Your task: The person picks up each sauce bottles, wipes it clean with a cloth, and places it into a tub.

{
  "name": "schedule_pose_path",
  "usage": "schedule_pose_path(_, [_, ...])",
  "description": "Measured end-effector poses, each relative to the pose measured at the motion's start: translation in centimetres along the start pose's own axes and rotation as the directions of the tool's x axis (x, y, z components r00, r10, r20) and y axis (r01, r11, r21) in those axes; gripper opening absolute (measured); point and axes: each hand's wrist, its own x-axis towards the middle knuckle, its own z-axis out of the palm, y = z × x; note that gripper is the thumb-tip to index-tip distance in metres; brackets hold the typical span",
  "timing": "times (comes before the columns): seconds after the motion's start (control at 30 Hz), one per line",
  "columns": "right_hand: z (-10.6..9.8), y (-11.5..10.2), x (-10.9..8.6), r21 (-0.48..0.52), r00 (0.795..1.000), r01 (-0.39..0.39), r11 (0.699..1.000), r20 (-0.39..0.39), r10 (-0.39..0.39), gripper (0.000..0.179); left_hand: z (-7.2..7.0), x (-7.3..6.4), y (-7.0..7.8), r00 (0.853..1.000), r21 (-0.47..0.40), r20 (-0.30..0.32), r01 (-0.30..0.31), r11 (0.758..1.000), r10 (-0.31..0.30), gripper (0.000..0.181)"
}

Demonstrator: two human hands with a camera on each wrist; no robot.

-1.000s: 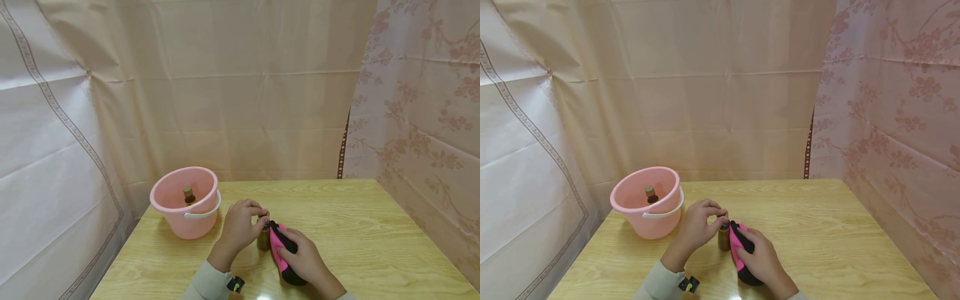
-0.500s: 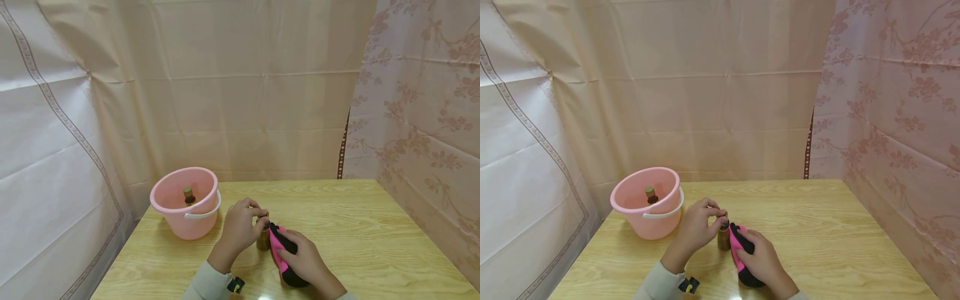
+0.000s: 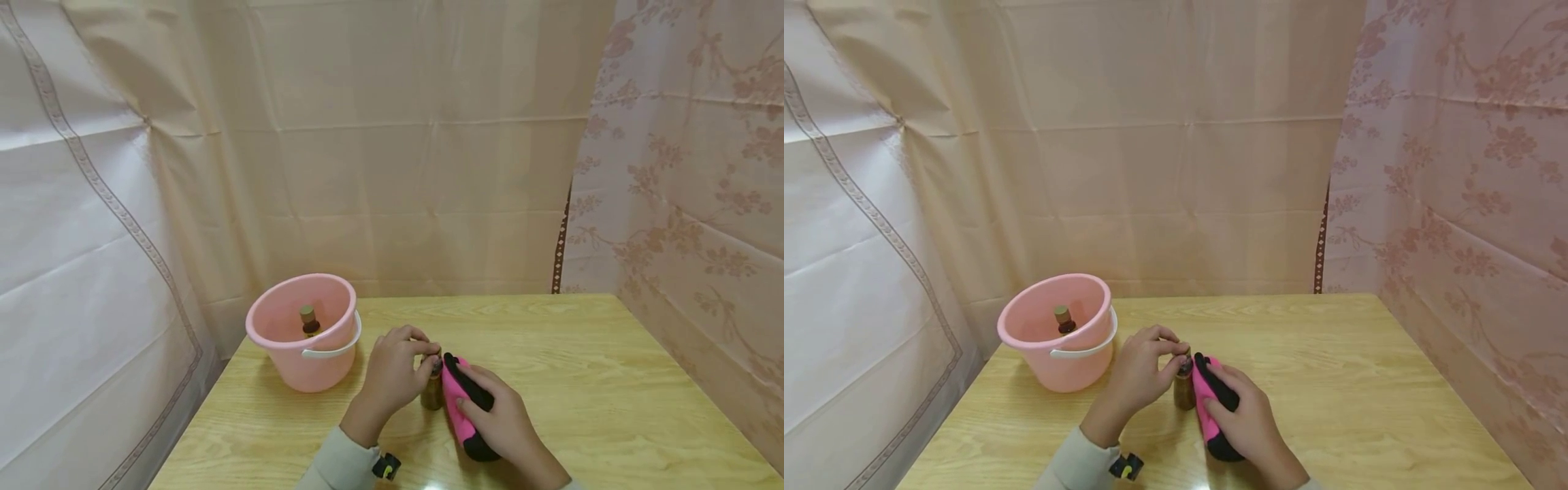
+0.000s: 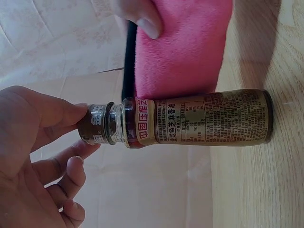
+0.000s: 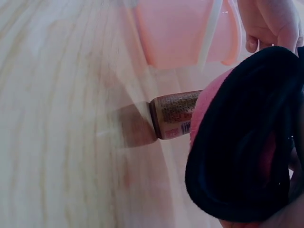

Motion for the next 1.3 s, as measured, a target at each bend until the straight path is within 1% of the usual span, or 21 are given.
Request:
schedule_pose_path(0.1, [-0.1,0.0,-0.1,0.022,1.000,0.015,1.000,-0.019,-0.015,0.056,0.1,-0.1,0.0,1.000,-0.001,0.004,-0.006,1.000,0.006,0.016])
schedule_pose_path(0.3, [-0.2,-0.5,-0.3,0.078,0.995,0.078,0.994,-0.069,-0.072,0.060,0.0,-0.2,0.1,1.000,0.003,0.020,-0.002,1.000,0.002,0.017])
schedule_pose_path(0.5, [-0.1,-0.4,-0.3,0.075,0.994,0.094,0.993,-0.067,-0.089,0.059,0.0,-0.1,0.2,1.000,0.011,0.017,-0.007,1.000,0.006,0.017])
schedule_pose_path(0.7, [0.2,-0.1,0.0,0.041,0.997,0.062,0.997,-0.046,-0.060,0.059,0.0,-0.1,0.3,1.000,0.015,0.001,-0.008,1.000,0.008,0.017])
schedule_pose_path(0.83, [0.4,0.3,0.0,0.007,1.000,0.017,1.000,-0.003,-0.017,0.057,-0.1,-0.1,0.5,1.000,0.016,-0.012,0.004,1.000,-0.003,0.017])
schedule_pose_path(0.97, [0.5,0.6,0.1,-0.020,0.999,-0.020,1.000,0.030,0.020,0.057,-0.1,-0.2,0.5,1.000,0.008,-0.011,0.013,1.000,-0.013,0.018])
schedule_pose_path(1.07, [0.6,0.6,0.1,-0.029,0.999,-0.033,0.999,0.036,0.034,0.057,0.0,-0.2,0.5,1.000,0.009,-0.008,0.019,1.000,-0.019,0.018])
schedule_pose_path(1.3, [0.6,0.9,0.1,-0.049,0.998,-0.051,0.997,0.044,0.054,0.057,0.2,-0.1,0.4,1.000,0.043,-0.019,0.014,0.999,-0.013,0.018])
